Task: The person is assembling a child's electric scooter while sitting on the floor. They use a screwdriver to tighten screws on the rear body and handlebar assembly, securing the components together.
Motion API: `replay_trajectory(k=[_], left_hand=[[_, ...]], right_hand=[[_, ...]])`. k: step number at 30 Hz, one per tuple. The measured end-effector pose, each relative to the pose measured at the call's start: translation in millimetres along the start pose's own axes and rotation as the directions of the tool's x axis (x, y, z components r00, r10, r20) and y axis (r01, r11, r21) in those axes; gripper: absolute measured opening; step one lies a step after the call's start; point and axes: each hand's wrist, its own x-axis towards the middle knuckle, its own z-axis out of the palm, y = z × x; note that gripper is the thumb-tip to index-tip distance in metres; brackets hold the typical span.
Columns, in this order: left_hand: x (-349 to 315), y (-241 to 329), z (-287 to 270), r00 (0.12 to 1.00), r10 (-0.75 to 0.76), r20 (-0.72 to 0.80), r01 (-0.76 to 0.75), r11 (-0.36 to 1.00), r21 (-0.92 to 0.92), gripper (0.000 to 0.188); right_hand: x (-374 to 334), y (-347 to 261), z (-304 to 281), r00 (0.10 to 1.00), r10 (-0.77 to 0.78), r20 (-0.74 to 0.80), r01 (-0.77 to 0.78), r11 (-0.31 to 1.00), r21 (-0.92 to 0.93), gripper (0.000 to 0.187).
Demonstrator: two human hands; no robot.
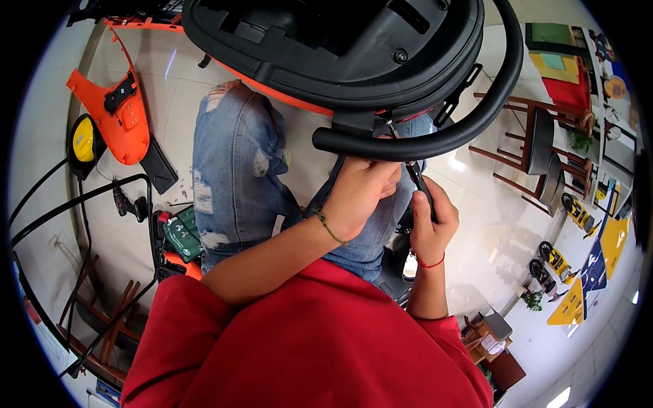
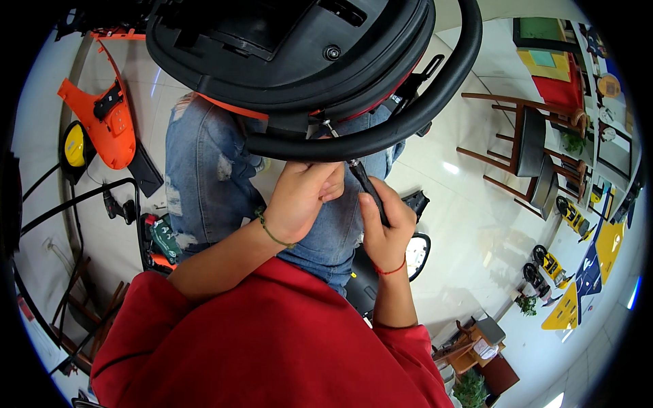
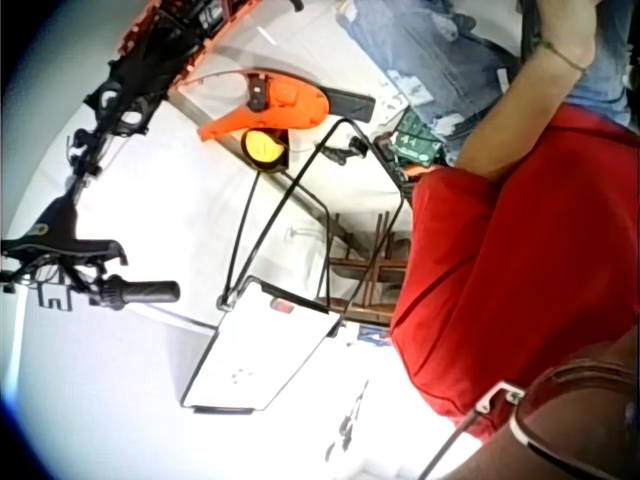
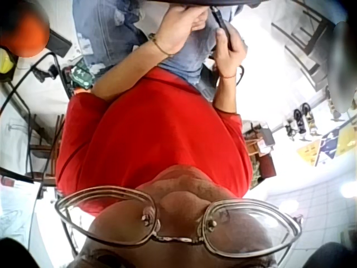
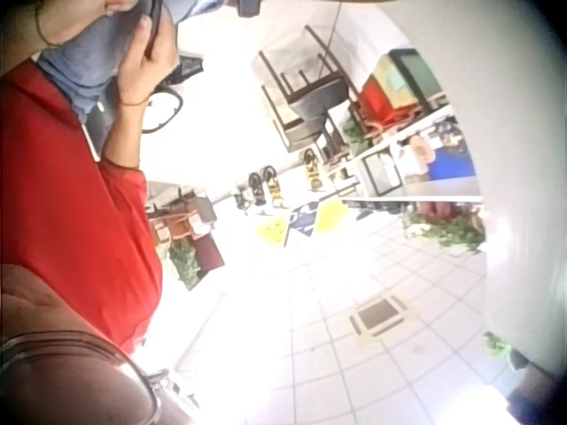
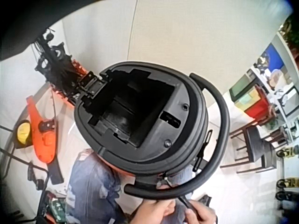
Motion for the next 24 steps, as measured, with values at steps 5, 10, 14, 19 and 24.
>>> replay_trajectory(k=[5, 10, 14, 19, 24], left_hand=[[-5, -4, -1, 0.999, 0.014, -0.034, -0.015, 1.0, -0.024, 0.016], [-7, 4, -7, 1.0, -0.023, 0.016, 0.023, 0.998, 0.057, 0.024], [-13, 19, -5, 0.993, -0.082, 0.079, 0.067, 0.98, 0.186, 0.025], [-15, 18, -5, 0.993, -0.095, 0.063, 0.075, 0.96, 0.27, 0.022], [-14, 13, -7, 0.997, -0.056, 0.059, 0.039, 0.965, 0.259, 0.02]], right_hand=[[-10, -24, 10, 0.983, -0.18, -0.03, 0.169, 0.96, -0.222, 0.021], [-13, -29, 23, 0.959, -0.279, -0.052, 0.259, 0.935, -0.244, 0.024], [-29, -38, 37, 0.984, 0.089, -0.154, -0.068, 0.988, 0.136, 0.021], [-27, -54, 35, 0.9, 0.342, 0.27, -0.376, 0.296, 0.878, 0.03], [-36, -44, 30, 0.936, 0.297, 0.189, -0.337, 0.597, 0.728, 0.034]])
